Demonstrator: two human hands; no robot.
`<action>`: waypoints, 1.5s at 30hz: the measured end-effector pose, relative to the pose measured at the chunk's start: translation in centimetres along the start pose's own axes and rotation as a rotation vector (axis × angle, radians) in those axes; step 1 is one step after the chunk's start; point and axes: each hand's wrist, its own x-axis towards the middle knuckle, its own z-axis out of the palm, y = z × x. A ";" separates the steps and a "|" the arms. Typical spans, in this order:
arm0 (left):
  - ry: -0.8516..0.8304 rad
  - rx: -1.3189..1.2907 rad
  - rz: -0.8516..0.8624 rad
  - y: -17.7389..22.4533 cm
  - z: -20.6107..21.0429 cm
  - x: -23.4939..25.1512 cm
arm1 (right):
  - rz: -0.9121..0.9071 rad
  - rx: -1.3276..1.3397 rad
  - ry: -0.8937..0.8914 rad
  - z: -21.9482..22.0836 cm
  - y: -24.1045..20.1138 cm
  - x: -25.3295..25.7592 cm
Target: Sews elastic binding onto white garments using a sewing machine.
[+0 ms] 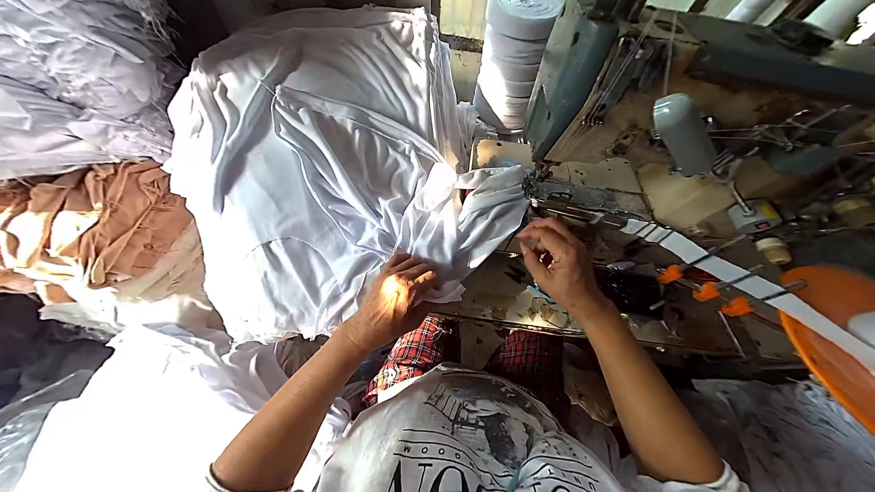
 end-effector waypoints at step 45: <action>-0.020 0.273 0.338 0.3 -0.7 10.9 | 0.066 0.600 0.362 2.5 -0.5 -5.3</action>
